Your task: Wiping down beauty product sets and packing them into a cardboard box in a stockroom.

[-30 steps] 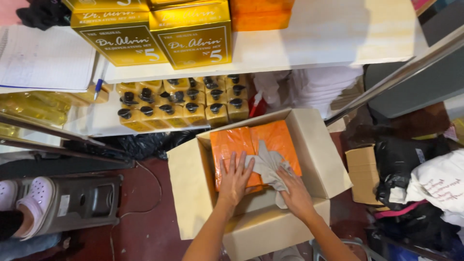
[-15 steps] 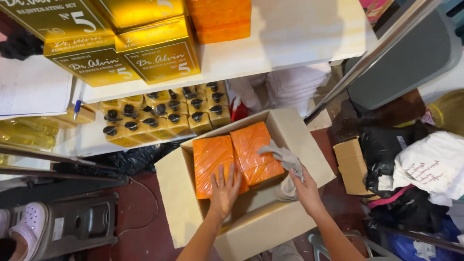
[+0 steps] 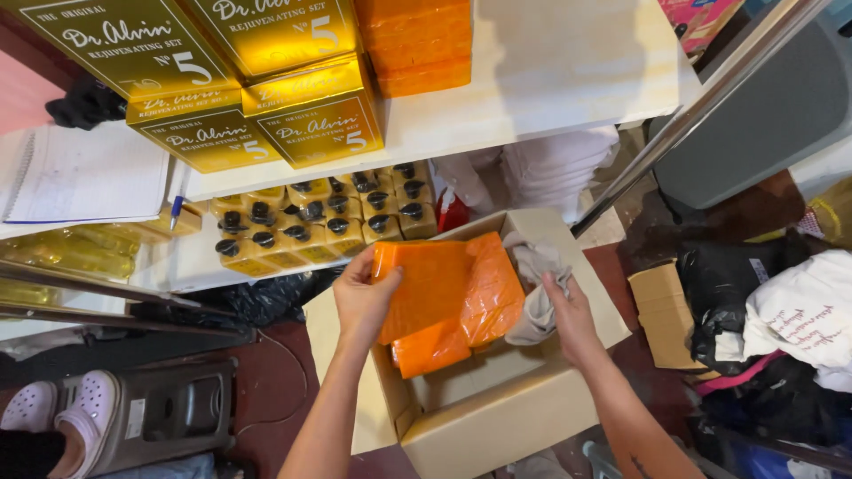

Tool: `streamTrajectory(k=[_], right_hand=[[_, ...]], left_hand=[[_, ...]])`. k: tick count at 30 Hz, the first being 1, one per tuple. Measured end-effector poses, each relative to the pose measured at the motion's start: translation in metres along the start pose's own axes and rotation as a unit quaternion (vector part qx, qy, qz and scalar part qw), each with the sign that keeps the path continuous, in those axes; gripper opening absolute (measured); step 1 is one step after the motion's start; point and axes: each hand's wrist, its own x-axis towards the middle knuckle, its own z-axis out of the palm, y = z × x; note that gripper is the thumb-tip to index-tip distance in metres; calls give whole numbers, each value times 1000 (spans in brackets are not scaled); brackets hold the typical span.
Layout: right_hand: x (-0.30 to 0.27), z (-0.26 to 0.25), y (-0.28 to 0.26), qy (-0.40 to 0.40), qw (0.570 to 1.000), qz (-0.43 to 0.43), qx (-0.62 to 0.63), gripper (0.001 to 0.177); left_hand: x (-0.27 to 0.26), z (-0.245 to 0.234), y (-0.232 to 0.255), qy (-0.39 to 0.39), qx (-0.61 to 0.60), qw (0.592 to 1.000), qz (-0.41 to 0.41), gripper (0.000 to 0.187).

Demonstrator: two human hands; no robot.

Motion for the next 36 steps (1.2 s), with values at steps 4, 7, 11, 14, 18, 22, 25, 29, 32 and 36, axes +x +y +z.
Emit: streamTrajectory(k=[4,7,11,14,18,22,25,29,32,36], right_hand=[[8,15,-15,11,999,-34,-35,47],[8,32,-17,25,992,-66,-103,45],[2,61,-4,26,937,-162,-308,46],[5,91,44,-23,864,-276,-420,62],[-10,146,71,-160,756,-258,-579,73],[17,130,74,-173,684,-272,-654,73],[46,80,63,-96,697,-251,-665,72],[85,22,76,-5,761,-251,-598,67],[72,47,79,12,793,-286,-538,67],[10,133,66,-146,744,-334,-560,73]], left_hand=[[3,13,-69,5,-237,968,-82,42],[4,34,-153,36,-305,937,-166,33],[2,47,-205,89,-336,891,-293,30],[13,49,-244,67,-366,859,-352,38],[20,36,-234,-30,-391,824,-408,60],[29,34,-200,-63,-381,824,-415,71],[25,35,-201,-63,-322,856,-399,82],[25,43,-163,-88,-253,862,-431,96],[28,50,-155,-95,-250,861,-432,97],[28,56,-185,-98,-297,849,-426,95]])
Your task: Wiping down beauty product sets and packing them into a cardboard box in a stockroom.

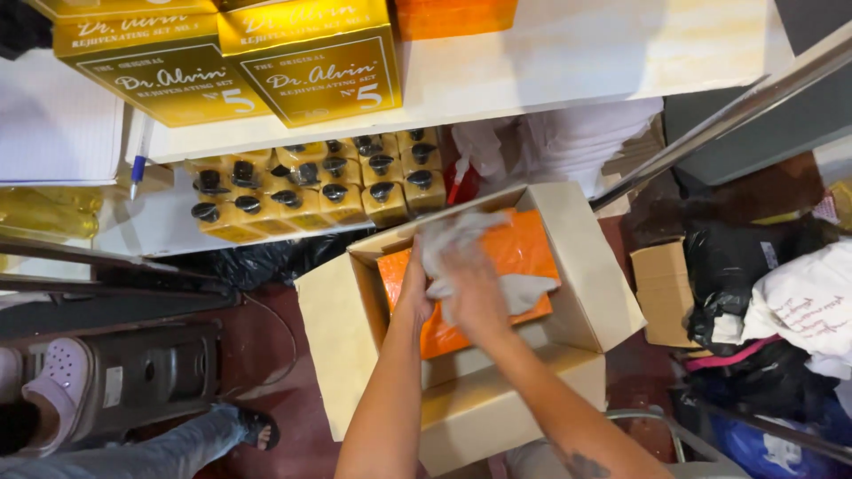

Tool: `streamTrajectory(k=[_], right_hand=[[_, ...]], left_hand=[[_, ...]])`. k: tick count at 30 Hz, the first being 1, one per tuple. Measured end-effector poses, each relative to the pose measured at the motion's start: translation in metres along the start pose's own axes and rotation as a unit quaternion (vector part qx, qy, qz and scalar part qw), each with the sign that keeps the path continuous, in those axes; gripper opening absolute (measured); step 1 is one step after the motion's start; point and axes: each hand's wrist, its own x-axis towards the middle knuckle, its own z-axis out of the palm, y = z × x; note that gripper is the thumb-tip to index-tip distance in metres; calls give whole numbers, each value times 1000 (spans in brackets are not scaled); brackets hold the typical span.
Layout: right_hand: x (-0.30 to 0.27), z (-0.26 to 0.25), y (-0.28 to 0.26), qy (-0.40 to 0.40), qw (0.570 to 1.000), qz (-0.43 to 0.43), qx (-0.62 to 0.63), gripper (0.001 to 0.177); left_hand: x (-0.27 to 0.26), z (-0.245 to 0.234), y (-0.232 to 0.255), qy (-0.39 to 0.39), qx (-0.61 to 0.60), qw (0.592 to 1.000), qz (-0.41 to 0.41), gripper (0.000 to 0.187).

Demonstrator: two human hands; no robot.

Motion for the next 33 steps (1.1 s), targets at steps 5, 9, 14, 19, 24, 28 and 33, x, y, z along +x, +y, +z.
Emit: streamTrajectory(k=[5,9,14,19,24,28,33], right_hand=[[-7,-4,36,-23,999,10,-33,68],[-17,-49,103,22,995,84,-51,67],[-31,-77,172,31,967,190,169,58],[-18,-135,167,9,919,276,282,60],[-15,-140,208,-28,896,254,364,60],[-29,-152,229,-121,794,337,492,62],[-50,-197,183,-293,696,291,587,69]], left_hand=[[-13,-3,3,13,36,999,6,91],[-39,25,4,131,168,977,3,87],[-59,58,8,128,155,977,74,79],[-71,88,13,89,167,969,156,58],[-105,132,32,-23,237,945,225,45],[-140,175,64,-63,263,943,193,44],[-130,188,86,-57,313,942,105,50]])
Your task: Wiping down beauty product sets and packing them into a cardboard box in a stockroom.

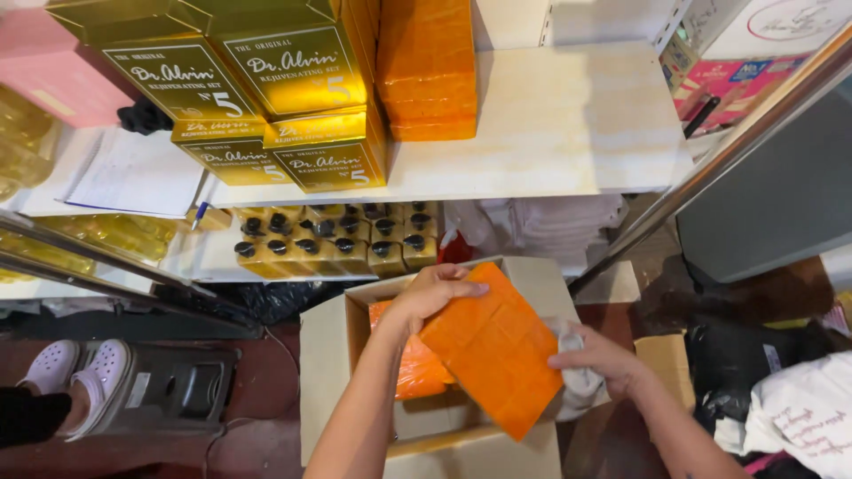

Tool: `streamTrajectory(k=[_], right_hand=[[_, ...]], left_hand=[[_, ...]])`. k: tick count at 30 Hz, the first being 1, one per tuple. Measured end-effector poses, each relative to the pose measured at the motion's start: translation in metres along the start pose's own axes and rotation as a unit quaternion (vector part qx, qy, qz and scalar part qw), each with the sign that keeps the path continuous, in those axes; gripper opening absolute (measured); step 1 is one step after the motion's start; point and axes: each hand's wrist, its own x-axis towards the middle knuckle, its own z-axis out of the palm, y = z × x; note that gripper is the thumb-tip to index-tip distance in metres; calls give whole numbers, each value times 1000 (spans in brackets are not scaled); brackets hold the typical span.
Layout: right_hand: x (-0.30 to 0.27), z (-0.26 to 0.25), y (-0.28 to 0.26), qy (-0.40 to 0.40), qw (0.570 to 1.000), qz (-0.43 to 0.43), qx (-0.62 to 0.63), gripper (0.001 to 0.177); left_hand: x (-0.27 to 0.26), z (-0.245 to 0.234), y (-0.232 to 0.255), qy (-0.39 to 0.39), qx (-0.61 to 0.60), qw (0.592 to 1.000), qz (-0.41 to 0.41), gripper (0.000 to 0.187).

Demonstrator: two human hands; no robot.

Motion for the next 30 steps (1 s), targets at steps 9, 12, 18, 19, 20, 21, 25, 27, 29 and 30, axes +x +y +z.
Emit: streamTrajectory(k=[9,12,18,19,20,21,25,27,29,30], right_hand=[[-11,49,8,-25,976,-40,212,67],[-16,69,-35,24,969,-43,243,63],[38,33,-97,-235,904,-166,316,40],[35,52,-129,-235,904,-166,315,40],[31,71,-159,-87,946,-173,262,48],[27,91,-190,64,961,-178,202,56],[83,79,-232,31,947,-204,247,53],[101,84,-254,10,943,-239,230,51],[122,86,-270,6,942,-233,243,49],[133,87,-277,2,939,-226,258,48]], left_hand=[[-70,-25,82,-63,-160,985,-26,60],[-82,-24,72,-68,-269,957,84,63],[-71,2,44,10,-269,939,213,58],[-68,7,49,10,-269,939,215,58],[-66,12,53,57,-232,942,237,59],[-63,17,58,104,-194,941,258,62],[-48,25,84,167,-120,929,308,71],[-44,30,102,245,-27,912,328,79],[-33,23,105,310,67,871,375,79],[-26,19,107,368,161,817,414,79]])
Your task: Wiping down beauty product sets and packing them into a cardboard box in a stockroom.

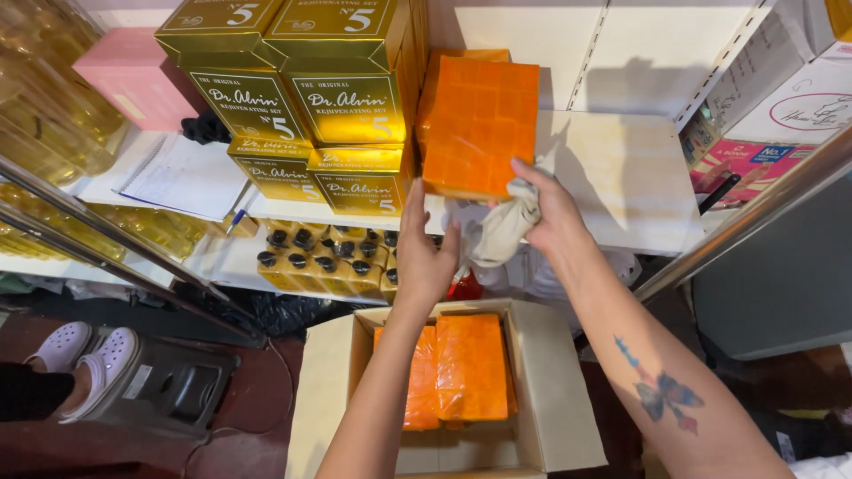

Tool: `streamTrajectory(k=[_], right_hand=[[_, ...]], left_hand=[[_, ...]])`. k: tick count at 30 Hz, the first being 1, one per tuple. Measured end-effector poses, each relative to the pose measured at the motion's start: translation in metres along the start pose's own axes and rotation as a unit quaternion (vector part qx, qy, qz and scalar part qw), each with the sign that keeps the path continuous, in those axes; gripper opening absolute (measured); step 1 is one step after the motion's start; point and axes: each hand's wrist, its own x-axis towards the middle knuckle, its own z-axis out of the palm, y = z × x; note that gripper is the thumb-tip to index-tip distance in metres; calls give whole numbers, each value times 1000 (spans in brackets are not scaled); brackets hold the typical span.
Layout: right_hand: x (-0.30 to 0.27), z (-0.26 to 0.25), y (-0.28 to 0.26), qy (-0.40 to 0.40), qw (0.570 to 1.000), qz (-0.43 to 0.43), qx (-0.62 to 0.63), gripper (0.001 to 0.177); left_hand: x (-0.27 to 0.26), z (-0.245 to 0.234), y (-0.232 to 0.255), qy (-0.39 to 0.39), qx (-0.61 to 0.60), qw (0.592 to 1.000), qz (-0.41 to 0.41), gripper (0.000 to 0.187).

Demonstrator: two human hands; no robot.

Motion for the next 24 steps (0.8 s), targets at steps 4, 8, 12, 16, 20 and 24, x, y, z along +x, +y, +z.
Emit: streamTrajectory(k=[4,8,12,16,20,24], right_hand=[[38,11,-7,-8,1000,14,4,45],[47,20,-18,-36,999,33,-24,45],[13,46,-28,17,991,-13,-131,44],[0,54,-19,-36,975,-88,-202,46],[10,45,-5,27,985,-124,-121,43],[-2,57,6,32,980,-172,-94,44]], left_hand=[[19,1,-2,18,144,979,143,77],[33,2,-3,-31,226,958,176,74],[40,4,-11,-38,315,920,231,73],[43,-3,-14,-46,314,917,244,73],[47,-11,-19,-67,305,913,262,76],[48,-15,-29,-75,304,906,285,77]])
